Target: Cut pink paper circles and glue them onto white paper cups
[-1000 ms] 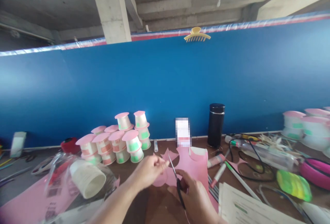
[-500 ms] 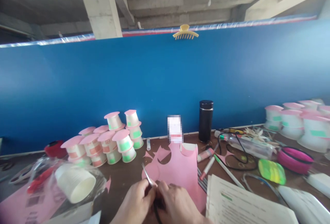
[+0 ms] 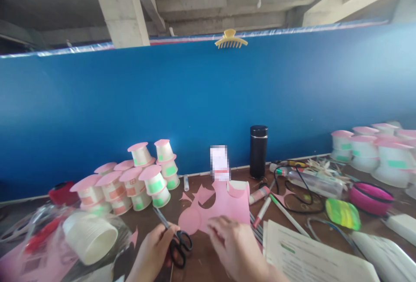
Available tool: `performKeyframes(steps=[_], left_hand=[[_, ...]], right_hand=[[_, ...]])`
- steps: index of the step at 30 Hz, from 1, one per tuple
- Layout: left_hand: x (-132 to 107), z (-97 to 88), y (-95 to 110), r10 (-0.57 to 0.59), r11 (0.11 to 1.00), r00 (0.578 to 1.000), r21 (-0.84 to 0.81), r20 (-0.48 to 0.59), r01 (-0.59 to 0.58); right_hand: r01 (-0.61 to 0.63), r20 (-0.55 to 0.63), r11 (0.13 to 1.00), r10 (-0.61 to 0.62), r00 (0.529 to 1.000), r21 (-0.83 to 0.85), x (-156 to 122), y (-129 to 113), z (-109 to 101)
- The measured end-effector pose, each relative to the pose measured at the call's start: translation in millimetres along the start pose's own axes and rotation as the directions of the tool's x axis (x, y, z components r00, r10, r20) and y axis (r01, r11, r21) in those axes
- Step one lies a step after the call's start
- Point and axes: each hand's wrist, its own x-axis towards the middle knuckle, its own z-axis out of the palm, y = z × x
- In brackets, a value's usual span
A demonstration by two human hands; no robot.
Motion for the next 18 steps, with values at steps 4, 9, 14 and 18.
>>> performKeyframes(steps=[4, 9, 14, 18], left_hand=[[7.5, -7.0, -4.4, -0.016, 0.994, 0.995, 0.105, -0.099, 0.027], [7.3, -4.8, -2.2, 0.015, 0.988, 0.998, -0.152, 0.063, -0.005], [-5.8, 7.7, 7.0, 0.11, 0.967, 0.986, -0.243, 0.127, -0.077], [-14.8, 17.4, 8.5, 0.194, 0.95, 0.967, -0.276, 0.167, -0.143]], right_hand=[[-0.192, -0.186, 0.978, 0.175, 0.967, -0.077, 7.5, 20.9, -14.2], [-0.151, -0.146, 0.988, 0.155, 0.977, 0.038, 7.5, 10.7, -14.7], [-0.068, 0.112, 0.992, 0.056, 0.992, 0.11, -5.4, -14.9, 19.4], [-0.072, 0.155, 0.997, 0.067, 0.986, 0.029, -12.3, -17.2, 40.6]])
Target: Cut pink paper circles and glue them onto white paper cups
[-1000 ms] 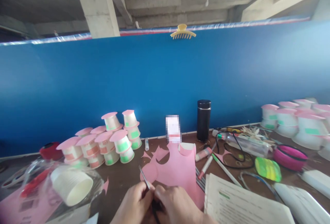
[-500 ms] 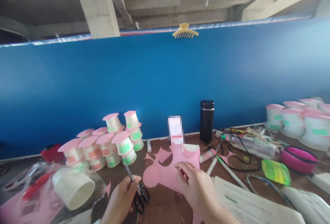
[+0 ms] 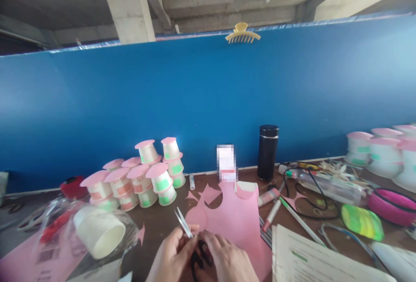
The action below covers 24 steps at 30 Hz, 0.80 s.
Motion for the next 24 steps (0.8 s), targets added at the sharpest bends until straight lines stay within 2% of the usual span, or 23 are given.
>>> performKeyframes(steps=[2, 4, 6, 8, 9, 11, 13, 18, 24], left_hand=[[-3.3, 0.9, 2.2, 0.039, 0.996, 0.999, 0.081, -0.002, -0.039], [-5.5, -3.3, 6.7, 0.074, 0.968, 0.997, 0.242, -0.017, -0.068], [-4.7, -12.2, 12.2, 0.079, 0.942, 0.994, 0.33, -0.075, -0.05], [0.6, -23.4, 17.5, 0.08, 0.943, 0.979, 0.333, -0.185, -0.015], [5.0, -28.7, 19.7, 0.098, 0.922, 0.971, 0.387, -0.22, -0.005], [16.9, -37.1, 23.0, 0.166, 0.819, 0.958, 0.573, -0.235, -0.001], [31.1, -41.3, 24.3, 0.128, 0.7, 0.983, 0.714, -0.134, 0.006], [64.5, -36.9, 22.1, 0.05, 0.659, 0.995, 0.752, -0.089, 0.034], [86.5, -24.3, 20.9, -0.049, 0.667, 0.988, 0.732, -0.147, 0.142]], right_hand=[[-0.02, 0.002, 1.0, 0.02, 1.0, 0.01, -0.2, 0.3, 1.8], [-0.039, 0.035, 0.998, 0.037, 0.999, 0.047, 0.4, -0.5, -1.1], [-0.073, 0.041, 0.992, 0.069, 0.997, 0.106, 1.6, -0.9, -5.3], [-0.104, 0.001, 0.973, 0.106, 0.994, 0.207, 3.5, 1.1, -8.3], [-0.111, -0.026, 0.956, 0.123, 0.992, 0.27, 4.7, 3.2, -9.1], [-0.11, -0.074, 0.911, 0.151, 0.986, 0.397, 7.4, 8.3, -9.7], [-0.097, -0.1, 0.867, 0.166, 0.981, 0.488, 9.7, 12.7, -10.1], [-0.067, -0.096, 0.861, 0.133, 0.987, 0.504, 10.2, 13.4, -14.6], [-0.054, -0.11, 0.874, 0.122, 0.987, 0.482, 8.7, 12.9, -17.3]])
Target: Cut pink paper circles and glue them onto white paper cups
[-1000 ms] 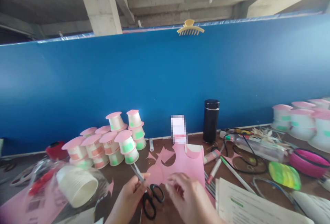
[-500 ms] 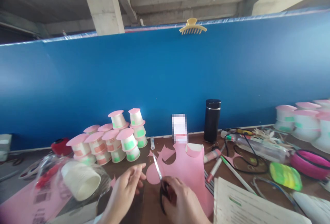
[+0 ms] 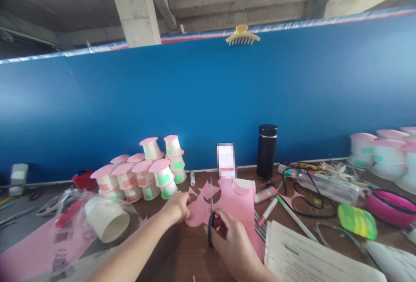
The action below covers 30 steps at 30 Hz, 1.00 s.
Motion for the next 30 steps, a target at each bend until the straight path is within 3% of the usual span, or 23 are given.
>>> performKeyframes(steps=[10, 17, 20, 23, 27, 30], left_hand=[[15.0, 10.5, -20.8, -0.133, 0.974, 0.986, -0.17, 0.101, 0.149], [-0.9, 8.0, -25.7, -0.09, 0.897, 0.996, -0.434, 0.004, 0.083], [-12.7, -1.3, -22.7, -0.096, 0.801, 0.994, -0.597, -0.048, 0.048], [-22.1, -4.4, -23.9, -0.109, 0.649, 0.993, -0.76, -0.047, 0.035], [-27.6, 4.8, -33.4, -0.168, 0.439, 0.982, -0.898, -0.087, -0.004], [-27.4, 11.7, -41.0, -0.196, 0.353, 0.975, -0.935, -0.109, -0.034]], right_hand=[[0.013, 0.017, 1.0, -0.013, 1.0, -0.014, -0.3, 3.4, -0.2], [0.007, 0.007, 1.0, -0.007, 1.0, 0.023, 3.1, 1.9, -2.8], [-0.047, 0.022, 0.994, 0.045, 0.999, 0.1, 4.6, 1.3, -3.1], [-0.131, 0.069, 0.964, 0.118, 0.991, 0.231, 4.6, 2.5, 1.0], [-0.243, 0.16, 0.921, 0.202, 0.966, 0.306, 4.2, 4.3, 10.1], [-0.244, 0.227, 0.924, 0.18, 0.957, 0.293, 4.1, -0.1, 13.6]])
